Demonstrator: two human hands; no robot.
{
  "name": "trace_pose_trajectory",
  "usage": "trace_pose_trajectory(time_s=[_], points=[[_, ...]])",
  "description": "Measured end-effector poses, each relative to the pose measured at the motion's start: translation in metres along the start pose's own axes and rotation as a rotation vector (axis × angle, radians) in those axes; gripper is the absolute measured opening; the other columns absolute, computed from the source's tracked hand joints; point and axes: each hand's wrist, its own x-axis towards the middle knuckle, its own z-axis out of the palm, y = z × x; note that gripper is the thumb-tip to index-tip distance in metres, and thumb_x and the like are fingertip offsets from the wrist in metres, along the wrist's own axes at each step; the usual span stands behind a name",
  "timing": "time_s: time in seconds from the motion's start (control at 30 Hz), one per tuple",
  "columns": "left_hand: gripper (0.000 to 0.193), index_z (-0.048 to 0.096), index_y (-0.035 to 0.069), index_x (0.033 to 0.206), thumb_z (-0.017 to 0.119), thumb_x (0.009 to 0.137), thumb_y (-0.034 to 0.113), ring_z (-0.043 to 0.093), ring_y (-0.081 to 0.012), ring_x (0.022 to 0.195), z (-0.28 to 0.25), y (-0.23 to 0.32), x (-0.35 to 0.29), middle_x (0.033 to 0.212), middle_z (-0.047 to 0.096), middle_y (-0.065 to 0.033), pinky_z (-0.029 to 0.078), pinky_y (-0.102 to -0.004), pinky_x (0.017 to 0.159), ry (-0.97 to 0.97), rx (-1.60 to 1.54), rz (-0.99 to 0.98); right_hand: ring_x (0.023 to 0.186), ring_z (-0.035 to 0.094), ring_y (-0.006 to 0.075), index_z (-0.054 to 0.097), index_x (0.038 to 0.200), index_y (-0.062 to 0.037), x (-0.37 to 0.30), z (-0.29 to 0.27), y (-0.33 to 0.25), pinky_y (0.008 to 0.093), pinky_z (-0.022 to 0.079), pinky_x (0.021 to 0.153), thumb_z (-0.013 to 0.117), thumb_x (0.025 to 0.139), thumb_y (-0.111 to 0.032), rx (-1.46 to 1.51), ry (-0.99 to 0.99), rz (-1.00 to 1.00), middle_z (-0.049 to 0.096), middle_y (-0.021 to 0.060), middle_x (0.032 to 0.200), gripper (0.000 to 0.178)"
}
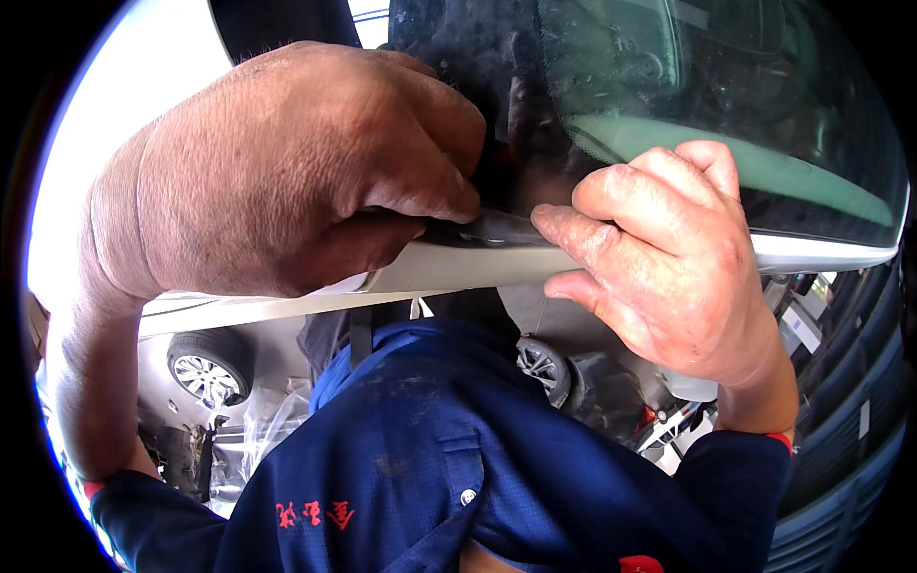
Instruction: The person works on the windshield trim of a white car, using their hands to press and secure the black rubber molding into place along the edge of the glass.
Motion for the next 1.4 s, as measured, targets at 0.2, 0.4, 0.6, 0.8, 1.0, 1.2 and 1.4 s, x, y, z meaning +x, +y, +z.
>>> trace_pose_trajectory(time_s=[0.2, 0.4, 0.6, 0.8, 1.0, 1.2, 1.4], points=[[0.036, 0.083, 0.001, 0.105, 0.082, 0.068, 0.003, 0.071, -0.0301, 0.096, -0.001, 0.003, 0.0, 0.103, 0.075, -0.0096, 0.059, -0.0403, 0.082, 0.001, 0.059, 0.022, 0.081, 0.058, 0.0202, 0.078, 0.108, -0.0074, -0.002, 0.005, 0.001, 0.04, 0.038, 0.085, 0.087, 0.061, -0.027, 0.001, 0.036, 0.013, 0.065, 0.0, 0.095, 0.052], [0.039, 0.082, 0.003, 0.105, 0.081, 0.067, 0.004, 0.071, -0.0302, 0.096, 0.0, 0.012, 0.007, 0.105, 0.075, -0.0091, 0.059, -0.042, 0.082, -0.006, 0.146, 0.018, 0.083, 0.059, 0.0196, 0.079, 0.111, -0.0071, -0.008, 0.007, 0.003, 0.0413, 0.038, 0.086, 0.086, 0.062, -0.025, 0.018, 0.062, -0.004, 0.067, -0.0007, 0.098, 0.052], [0.041, 0.082, 0.002, 0.104, 0.078, 0.063, 0.0, 0.071, -0.0307, 0.095, 0.003, 0.014, 0.011, 0.106, 0.074, -0.0095, 0.059, -0.0413, 0.08, 0.004, 0.193, 0.042, 0.083, 0.06, 0.0187, 0.079, 0.109, -0.0055, -0.012, 0.007, 0.003, 0.0425, 0.038, 0.087, 0.085, 0.063, -0.022, 0.063, 0.072, -0.023, 0.069, -0.0003, 0.101, 0.05], [0.042, 0.081, -0.001, 0.104, 0.078, 0.062, 0.0, 0.07, -0.032, 0.095, 0.004, 0.013, 0.015, 0.105, 0.073, -0.0115, 0.058, -0.042, 0.079, -0.032, 0.085, 0.052, 0.084, 0.061, 0.0188, 0.079, 0.108, -0.004, -0.016, 0.009, 0.006, 0.0423, 0.039, 0.087, 0.086, 0.062, -0.019, 0.088, 0.076, -0.035, 0.07, 0.0004, 0.099, 0.049], [0.061, 0.076, -0.003, 0.112, 0.088, 0.058, 0.022, 0.069, -0.0343, 0.099, 0.01, 0.03, 0.01, 0.112, 0.067, -0.0154, 0.058, -0.0461, 0.083, -0.035, 0.227, -0.009, 0.085, 0.062, 0.0197, 0.079, 0.107, -0.0031, -0.018, 0.007, 0.005, 0.0412, 0.04, 0.087, 0.086, 0.061, -0.019, 0.086, 0.089, -0.041, 0.069, 0.001, 0.099, 0.049], [0.061, 0.068, 0.007, 0.097, 0.088, 0.058, 0.05, 0.065, -0.0313, 0.087, 0.014, 0.026, 0.019, 0.102, 0.061, -0.01, 0.055, -0.0454, 0.073, -0.055, 0.506, 0.001, 0.088, 0.062, 0.0214, 0.079, 0.106, -0.0033, -0.019, 0.009, 0.006, 0.0415, 0.041, 0.088, 0.087, 0.058, -0.018, 0.073, 0.068, -0.043, 0.068, 0.0018, 0.1, 0.051], [0.051, 0.063, 0.007, 0.079, 0.092, 0.052, 0.039, 0.061, -0.0325, 0.071, -0.012, 0.039, 0.045, 0.075, 0.055, -0.0076, 0.046, -0.0453, 0.061, -0.274, 0.445, -0.005, 0.088, 0.061, 0.0231, 0.079, 0.105, -0.0026, -0.012, 0.011, 0.005, 0.0416, 0.041, 0.088, 0.089, 0.056, -0.016, 0.077, 0.104, -0.107, 0.067, 0.0021, 0.101, 0.052]])
